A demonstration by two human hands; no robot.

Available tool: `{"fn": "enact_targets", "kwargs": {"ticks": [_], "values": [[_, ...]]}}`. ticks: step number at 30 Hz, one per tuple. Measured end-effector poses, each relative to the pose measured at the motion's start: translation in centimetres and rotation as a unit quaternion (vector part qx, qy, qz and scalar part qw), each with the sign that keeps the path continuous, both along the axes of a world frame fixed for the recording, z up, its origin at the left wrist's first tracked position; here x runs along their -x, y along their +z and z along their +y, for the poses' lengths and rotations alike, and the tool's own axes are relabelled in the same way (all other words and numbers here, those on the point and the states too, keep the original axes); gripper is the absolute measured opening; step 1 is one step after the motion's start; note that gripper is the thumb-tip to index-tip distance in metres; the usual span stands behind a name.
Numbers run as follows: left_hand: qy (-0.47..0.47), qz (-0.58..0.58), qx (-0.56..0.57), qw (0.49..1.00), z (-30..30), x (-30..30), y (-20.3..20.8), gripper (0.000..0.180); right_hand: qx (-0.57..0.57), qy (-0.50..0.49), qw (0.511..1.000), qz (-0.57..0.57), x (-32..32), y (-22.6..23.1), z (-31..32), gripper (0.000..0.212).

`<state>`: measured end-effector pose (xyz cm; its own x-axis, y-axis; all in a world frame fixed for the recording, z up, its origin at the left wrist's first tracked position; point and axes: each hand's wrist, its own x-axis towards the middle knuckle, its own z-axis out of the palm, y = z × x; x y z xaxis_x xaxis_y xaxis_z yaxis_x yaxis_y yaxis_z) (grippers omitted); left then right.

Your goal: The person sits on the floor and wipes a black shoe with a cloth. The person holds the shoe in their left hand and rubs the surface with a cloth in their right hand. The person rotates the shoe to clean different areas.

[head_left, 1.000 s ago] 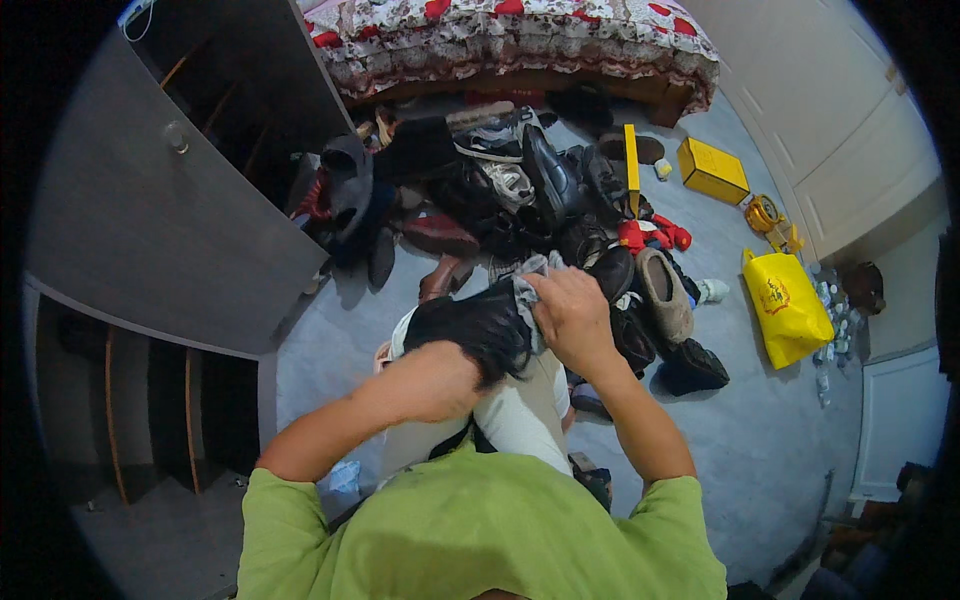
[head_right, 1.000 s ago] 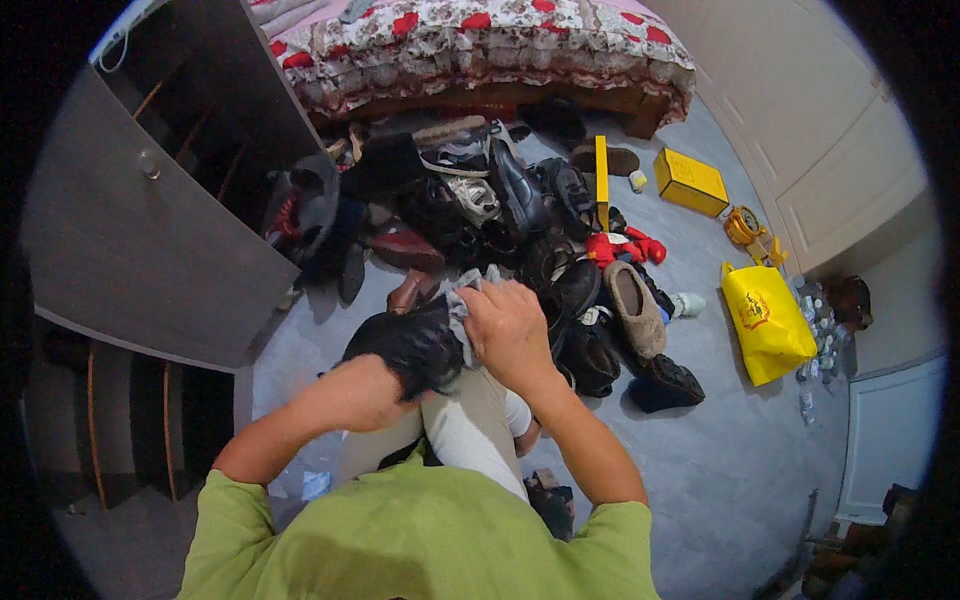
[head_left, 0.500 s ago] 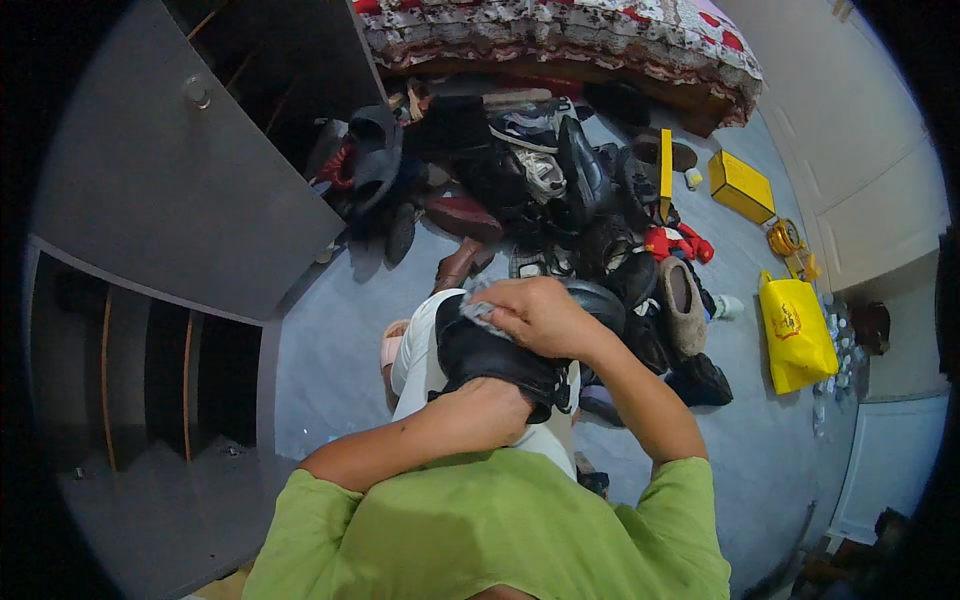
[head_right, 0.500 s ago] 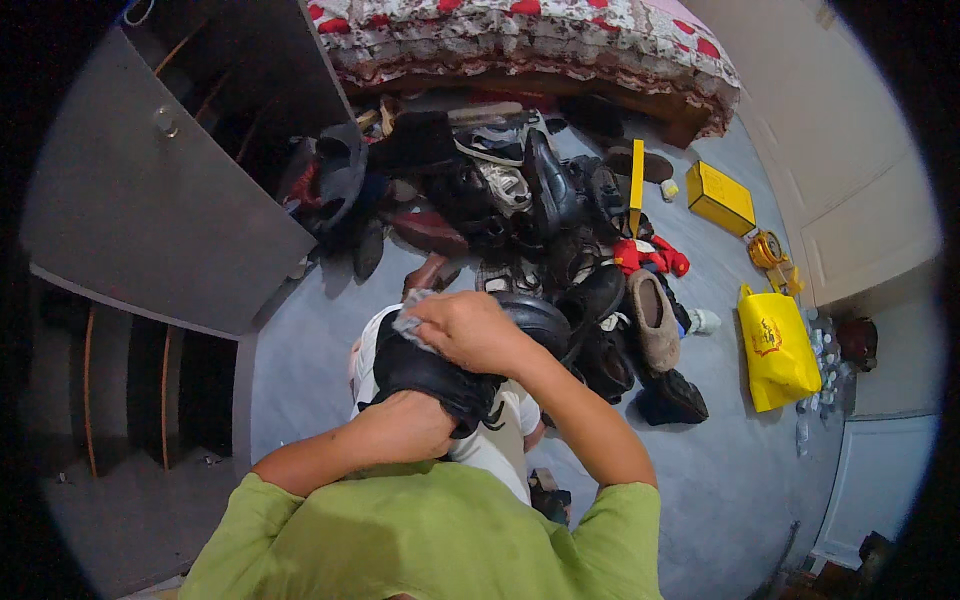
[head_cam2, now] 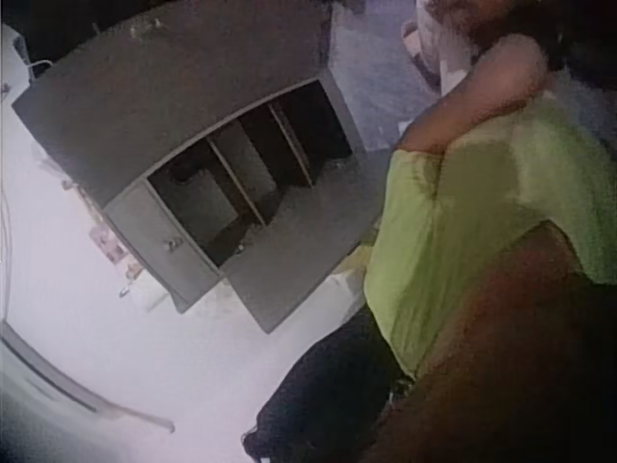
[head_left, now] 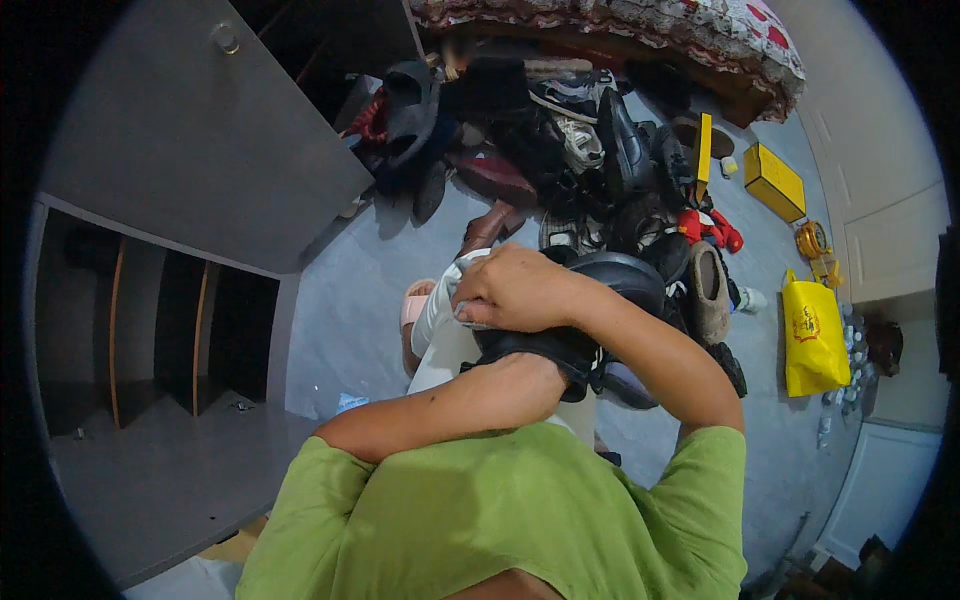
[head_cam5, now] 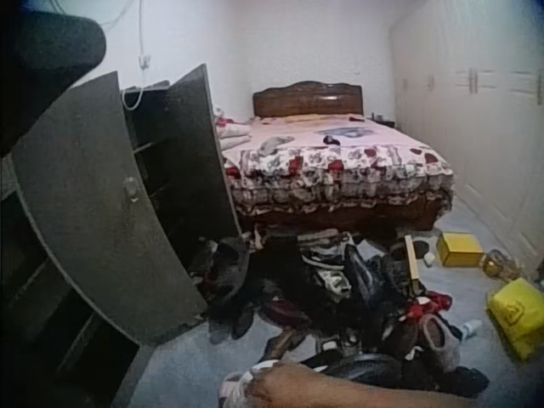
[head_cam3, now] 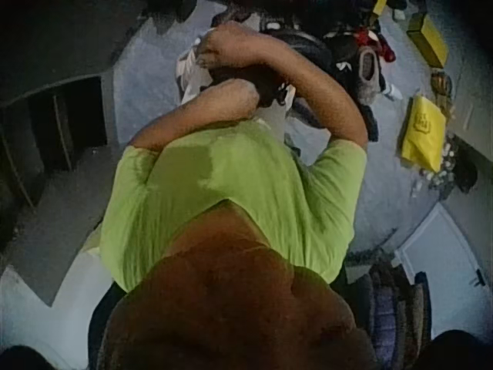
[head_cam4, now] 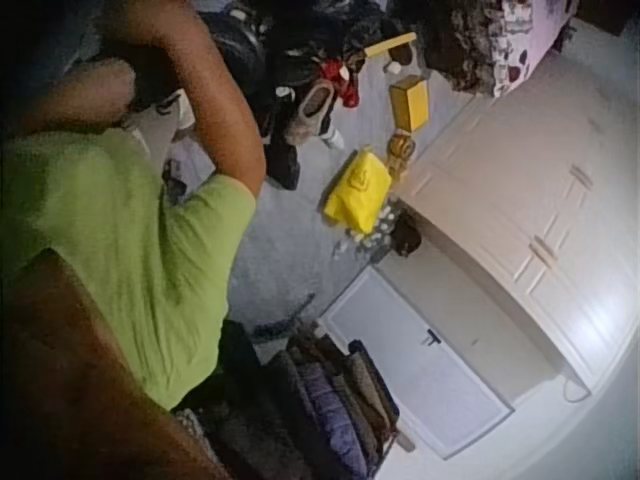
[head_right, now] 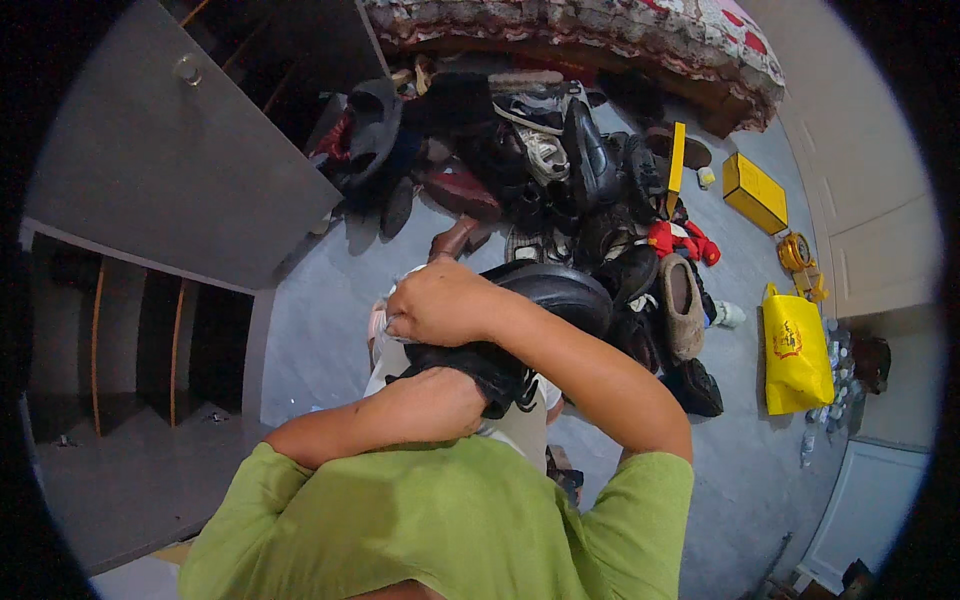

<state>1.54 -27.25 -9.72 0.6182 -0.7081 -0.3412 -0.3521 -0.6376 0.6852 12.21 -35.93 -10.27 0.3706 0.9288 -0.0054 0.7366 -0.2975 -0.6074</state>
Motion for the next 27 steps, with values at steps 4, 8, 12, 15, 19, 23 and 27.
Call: {"fn": "enact_targets", "kwargs": {"ticks": [4,8,12,15,19,23,27], "values": [[-0.037,-0.014,-0.001,0.999,-0.1,-0.4,0.8,0.02,-0.089,-0.102,0.991,0.003,0.3,-0.7,-2.6,0.024],[0.002,-0.004,0.022,1.0,-0.1,-0.2,0.4,0.019,-0.07,-0.187,0.979,-0.025,0.8,-0.6,-5.3,0.023],[-0.016,0.024,-0.019,0.999,-0.3,-0.6,1.0,0.018,-0.042,-0.233,0.964,-0.117,1.9,-0.6,-8.3,0.024],[-0.011,0.03,0.009,0.999,-0.1,-0.6,1.0,0.017,-0.061,-0.27,0.944,-0.18,2.6,-1.0,-9.7,0.027],[0.02,0.022,-0.002,1.0,-0.3,-0.9,1.1,0.02,-0.067,-0.37,0.904,-0.204,3.6,-2.4,-12.1,0.028],[0.047,0.009,0.008,0.999,-0.4,-0.9,0.8,0.02,-0.12,-0.452,0.881,-0.076,4.2,-3.3,-14.2,0.029],[0.049,0.004,0.014,0.999,-0.6,-1.0,1.0,0.021,-0.208,-0.498,0.839,-0.069,5.2,-4.5,-15.0,0.031]]}}
